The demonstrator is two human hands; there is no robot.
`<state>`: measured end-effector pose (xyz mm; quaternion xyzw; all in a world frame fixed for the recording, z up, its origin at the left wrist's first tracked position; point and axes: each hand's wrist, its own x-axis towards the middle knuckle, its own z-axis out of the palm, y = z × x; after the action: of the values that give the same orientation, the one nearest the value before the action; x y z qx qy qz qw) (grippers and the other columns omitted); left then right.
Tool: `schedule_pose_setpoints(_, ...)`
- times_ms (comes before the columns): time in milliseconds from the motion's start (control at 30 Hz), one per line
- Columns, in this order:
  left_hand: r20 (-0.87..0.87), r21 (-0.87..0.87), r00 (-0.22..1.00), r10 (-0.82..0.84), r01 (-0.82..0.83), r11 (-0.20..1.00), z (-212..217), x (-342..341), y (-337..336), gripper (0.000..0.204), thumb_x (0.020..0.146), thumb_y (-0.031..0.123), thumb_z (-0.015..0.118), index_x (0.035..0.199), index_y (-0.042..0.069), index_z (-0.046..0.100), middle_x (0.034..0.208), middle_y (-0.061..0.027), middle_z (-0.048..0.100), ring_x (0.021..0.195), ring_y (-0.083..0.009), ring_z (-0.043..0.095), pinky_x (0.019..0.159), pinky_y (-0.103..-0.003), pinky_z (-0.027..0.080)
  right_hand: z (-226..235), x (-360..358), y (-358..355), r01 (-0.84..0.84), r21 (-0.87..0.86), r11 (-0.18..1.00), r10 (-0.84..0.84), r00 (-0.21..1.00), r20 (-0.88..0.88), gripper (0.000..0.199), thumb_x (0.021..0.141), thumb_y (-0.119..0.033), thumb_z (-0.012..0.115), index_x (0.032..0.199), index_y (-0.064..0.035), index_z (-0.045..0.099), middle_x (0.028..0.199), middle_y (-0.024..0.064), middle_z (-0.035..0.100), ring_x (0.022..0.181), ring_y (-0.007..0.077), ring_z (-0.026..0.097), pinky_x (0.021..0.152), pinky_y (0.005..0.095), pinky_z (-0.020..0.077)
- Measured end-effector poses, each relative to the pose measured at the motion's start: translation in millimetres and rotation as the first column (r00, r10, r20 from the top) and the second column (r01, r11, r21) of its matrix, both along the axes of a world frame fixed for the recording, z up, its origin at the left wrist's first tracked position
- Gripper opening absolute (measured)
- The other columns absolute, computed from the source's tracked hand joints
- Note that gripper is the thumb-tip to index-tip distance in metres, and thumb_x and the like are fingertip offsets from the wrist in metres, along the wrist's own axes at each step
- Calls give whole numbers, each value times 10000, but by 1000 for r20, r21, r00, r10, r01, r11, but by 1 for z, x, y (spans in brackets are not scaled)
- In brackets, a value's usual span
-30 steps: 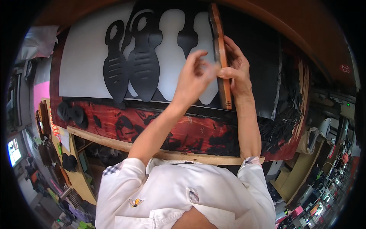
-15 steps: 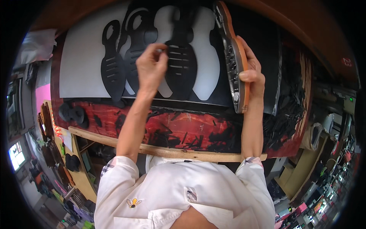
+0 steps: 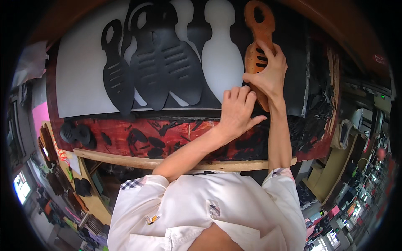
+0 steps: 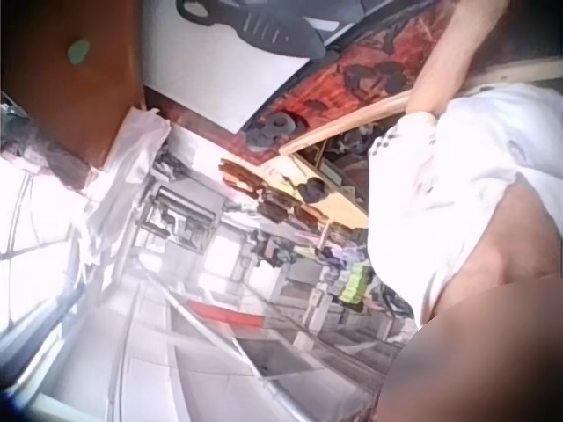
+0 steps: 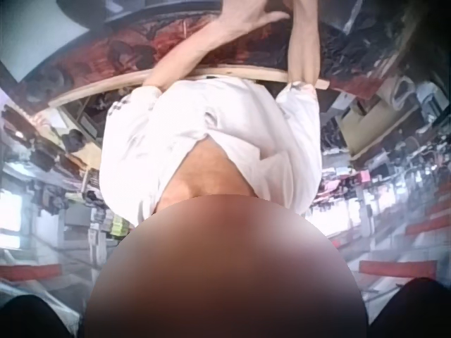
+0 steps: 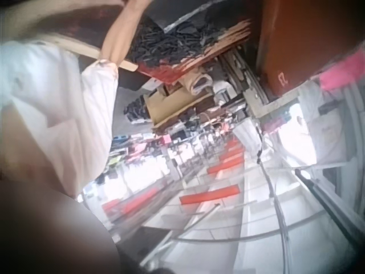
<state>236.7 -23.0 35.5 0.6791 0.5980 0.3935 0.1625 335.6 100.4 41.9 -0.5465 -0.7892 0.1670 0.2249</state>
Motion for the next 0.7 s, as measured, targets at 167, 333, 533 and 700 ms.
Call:
schedule_pose_setpoints(167, -44, 110, 995, 85, -80, 991, -20, 7, 5, 596, 608, 430, 830, 956, 47, 534, 990, -119, 528, 846, -282, 507, 736, -402, 362, 2, -3, -2, 6, -40, 999, -7, 1000, -15, 931, 508, -325, 813, 1376, -161, 520, 1433, 272, 329, 1321, 449, 330, 1105, 519, 279)
schedule_pose_setpoints(333, -64, 132, 992, 107, -98, 986, -24, 8, 7, 547, 600, 456, 829, 856, 79, 526, 830, -63, 541, 756, -279, 521, 689, -386, 358, 9, 24, -48, 111, 164, 980, -76, 976, -204, 713, 663, -198, 825, 1310, -83, 548, 1447, 242, 349, 1315, 415, 383, 1068, 492, 356)
schedule_pose_setpoints(533, -125, 249, 985, 118, -84, 965, -24, 11, 17, 571, 633, 525, 820, 863, 86, 535, 837, -76, 545, 773, -287, 526, 721, -400, 361, -2, 65, -207, 60, 192, 980, -11, 969, -245, 366, 708, -153, 826, 1009, -67, 637, 1024, 121, 616, 944, 300, 593, 804, 402, 463)
schedule_pose_setpoints(700, -191, 269, 956, 224, -168, 948, -21, 14, 27, 578, 658, 525, 826, 864, 80, 520, 857, -79, 518, 818, -292, 510, 726, -406, 344, -25, 66, -245, -272, 32, 962, 273, 949, -156, 274, 741, -281, 814, 814, -100, 623, 737, 37, 582, 705, 232, 579, 650, 348, 450)
